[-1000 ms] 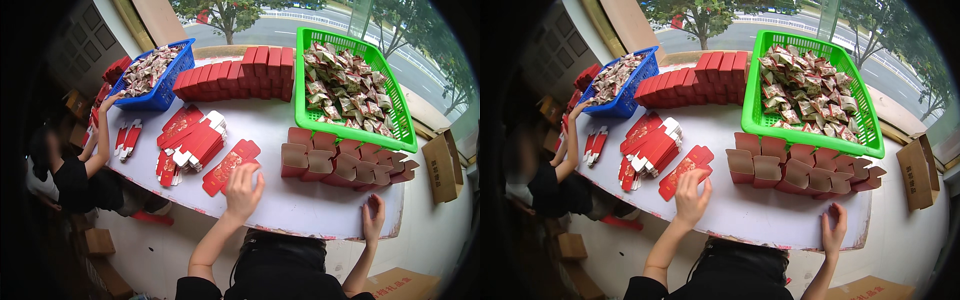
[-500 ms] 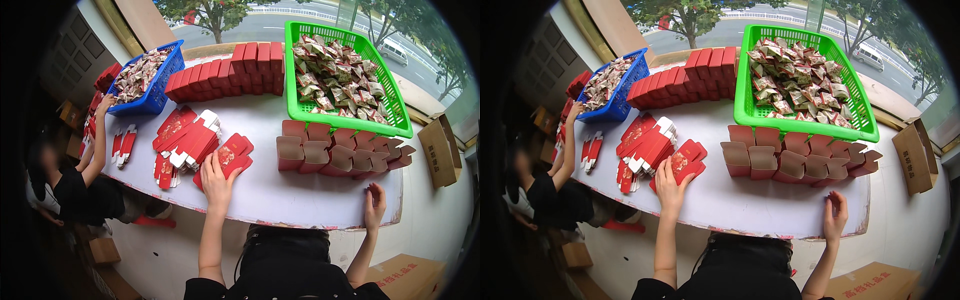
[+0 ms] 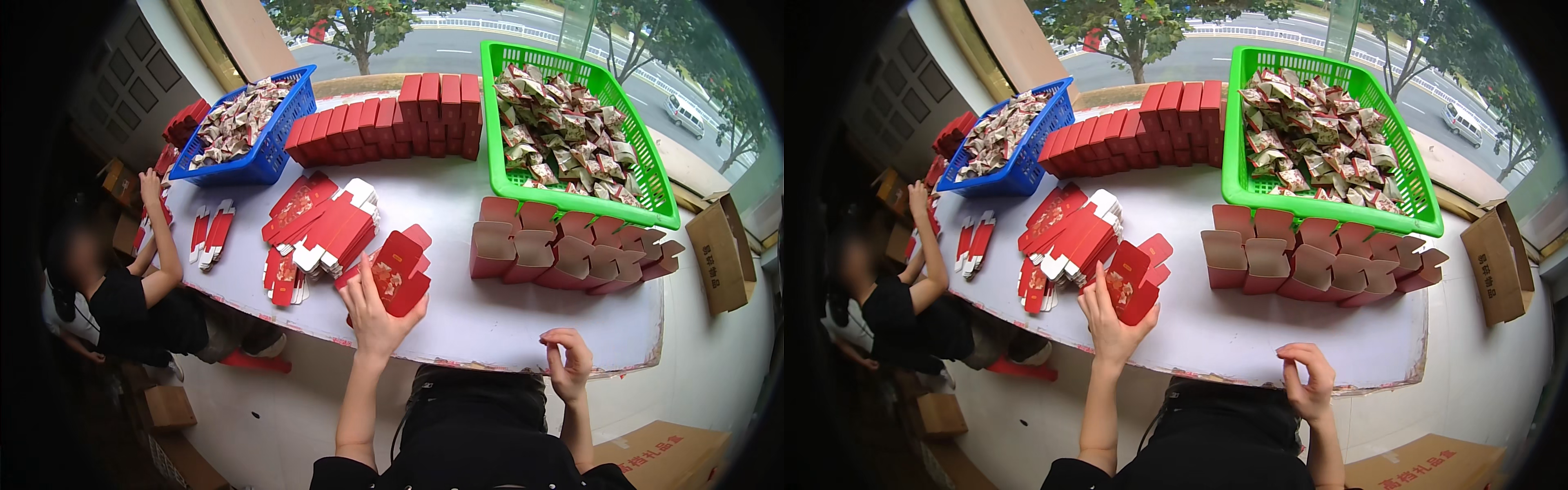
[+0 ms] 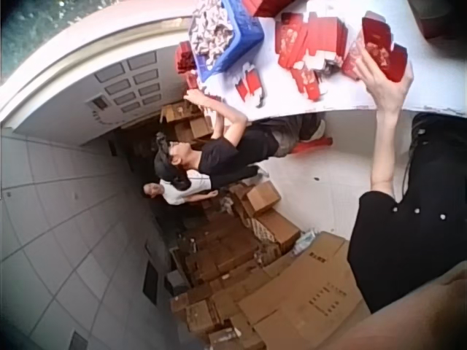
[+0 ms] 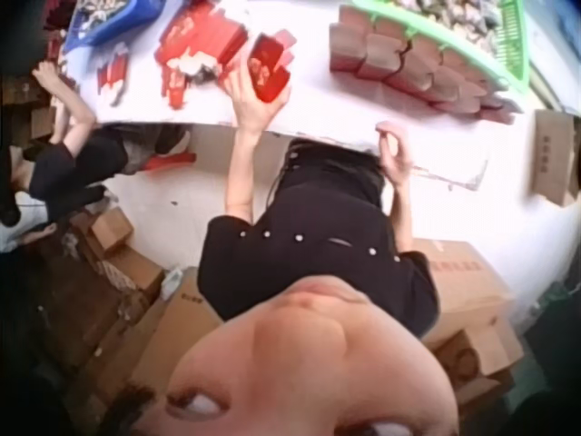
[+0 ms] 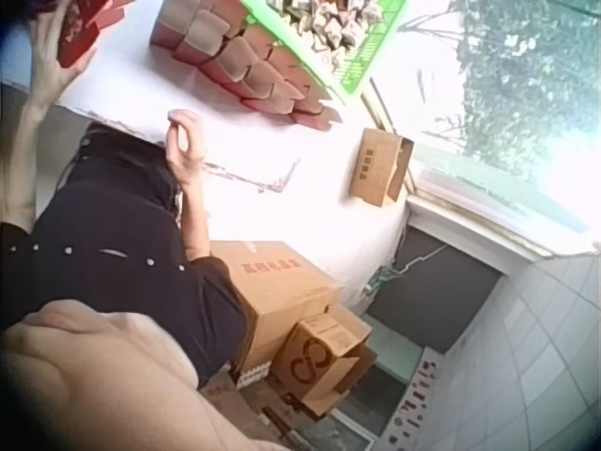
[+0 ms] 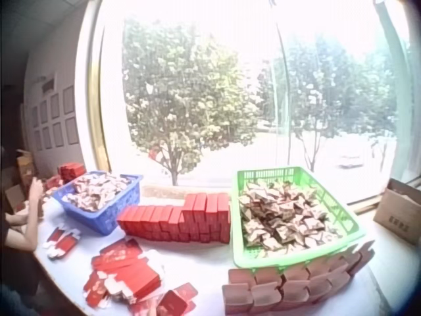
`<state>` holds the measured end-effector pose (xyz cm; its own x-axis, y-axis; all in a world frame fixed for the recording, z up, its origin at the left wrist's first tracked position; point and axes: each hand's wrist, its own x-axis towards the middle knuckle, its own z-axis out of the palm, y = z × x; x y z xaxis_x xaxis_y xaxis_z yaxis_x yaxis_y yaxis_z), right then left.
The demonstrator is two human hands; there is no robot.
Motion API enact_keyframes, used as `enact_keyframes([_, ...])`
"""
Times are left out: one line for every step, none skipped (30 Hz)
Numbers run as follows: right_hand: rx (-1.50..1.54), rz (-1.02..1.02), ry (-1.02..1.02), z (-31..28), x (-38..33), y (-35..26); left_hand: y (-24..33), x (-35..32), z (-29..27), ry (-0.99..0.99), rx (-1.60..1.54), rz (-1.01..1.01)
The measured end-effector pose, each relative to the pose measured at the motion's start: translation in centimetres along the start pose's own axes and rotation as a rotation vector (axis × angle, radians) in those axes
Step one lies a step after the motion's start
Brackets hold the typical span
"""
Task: The person folds flat red cardboard pieces into small rectangular boxes and places them upright on the table. The hands repeatedly pick, fold, and stack the boxes while another person works nearby.
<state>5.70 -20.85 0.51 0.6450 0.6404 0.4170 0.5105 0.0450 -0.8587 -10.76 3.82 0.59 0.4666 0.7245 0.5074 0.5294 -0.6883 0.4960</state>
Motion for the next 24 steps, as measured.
enact_keyframes([0.025, -0.006, -0.033, 0.6, 0.1, -0.5, 0.6, -0.1, -0.6, -0.006, -0.103, 0.063])
enact_keyframes([0.021, -0.044, -0.061, 1.2, 0.2, -1.0, 1.2, -0.6, -1.2, -0.105, -0.322, 0.045])
enact_keyframes([0.038, -0.061, -0.106, 1.7, 0.5, -1.6, 1.7, -1.2, -1.5, -0.204, -0.541, 0.026])
enact_keyframes([0.031, -0.094, -0.126, 2.3, 0.7, -2.3, 2.1, -1.9, -1.2, -0.311, -0.724, 0.0])
enact_keyframes([0.024, -0.128, -0.151, 2.9, 0.8, -2.9, 2.5, -2.6, -0.9, -0.414, -0.905, -0.031])
enact_keyframes([0.089, -0.139, -0.22, 3.1, 0.7, -2.4, 3.8, -2.9, -1.4, -0.548, -1.078, -0.1])
enact_keyframes([0.093, -0.151, -0.224, 3.2, 0.8, -2.5, 4.6, -3.5, -1.3, -0.655, -1.239, -0.14])
enact_keyframes([0.089, -0.16, -0.23, 3.6, 1.4, -3.3, 5.0, -4.2, -0.8, -0.77, -1.376, -0.196])
enact_keyframes([0.086, -0.168, -0.236, 3.9, 1.8, -3.8, 5.4, -4.7, -0.5, -0.885, -1.512, -0.254])
enact_keyframes([0.054, -0.166, -0.277, 4.0, 2.0, -3.6, 5.7, -4.8, -0.3, -0.984, -1.554, -0.249])
enact_keyframes([0.051, -0.154, -0.267, 4.2, 2.1, -3.6, 6.1, -4.8, -0.2, -1.024, -1.576, -0.276])
enact_keyframes([0.048, -0.142, -0.257, 4.4, 2.2, -3.6, 6.5, -4.7, -0.2, -1.064, -1.597, -0.304])
enact_keyframes([0.045, -0.13, -0.247, 4.6, 2.3, -3.7, 6.7, -4.7, -0.1, -1.104, -1.617, -0.332])
enact_keyframes([0.024, -0.119, -0.255, 4.5, 2.5, -3.8, 6.8, -5.0, 0.1, -1.089, -1.635, -0.348])
enact_keyframes([0.012, -0.12, -0.256, 4.5, 2.6, -4.0, 6.7, -5.1, 0.4, -1.102, -1.622, -0.372])
enact_keyframes([0.001, -0.12, -0.258, 4.4, 2.6, -4.0, 6.3, -5.2, 0.6, -1.115, -1.608, -0.395])
enact_keyframes([-0.011, -0.121, -0.26, 4.4, 2.7, -4.1, 6.0, -5.3, 0.8, -1.127, -1.593, -0.419])
enact_keyframes([-0.018, -0.112, -0.256, 4.4, 2.8, -4.1, 5.7, -5.6, 1.1, -1.126, -1.589, -0.444])
enact_keyframes([-0.016, -0.098, -0.256, 4.3, 2.7, -4.1, 5.7, -5.7, 1.2, -1.12, -1.584, -0.457])
enact_keyframes([-0.012, -0.088, -0.256, 4.3, 2.7, -4.1, 5.7, -5.8, 1.2, -1.111, -1.577, -0.467])
enact_keyframes([-0.008, -0.077, -0.256, 4.3, 2.7, -4.2, 5.7, -5.8, 1.3, -1.102, -1.57, -0.478])
enact_keyframes([-0.032, -0.096, -0.253, 4.3, 2.9, -4.3, 5.5, -5.8, 1.5, -1.122, -1.585, -0.482])
enact_keyframes([-0.035, -0.088, -0.246, 4.3, 2.9, -4.1, 5.7, -5.7, 1.5, -1.118, -1.587, -0.466])
enact_keyframes([-0.038, -0.08, -0.238, 4.4, 2.8, -3.8, 5.9, -5.5, 1.5, -1.114, -1.589, -0.451])
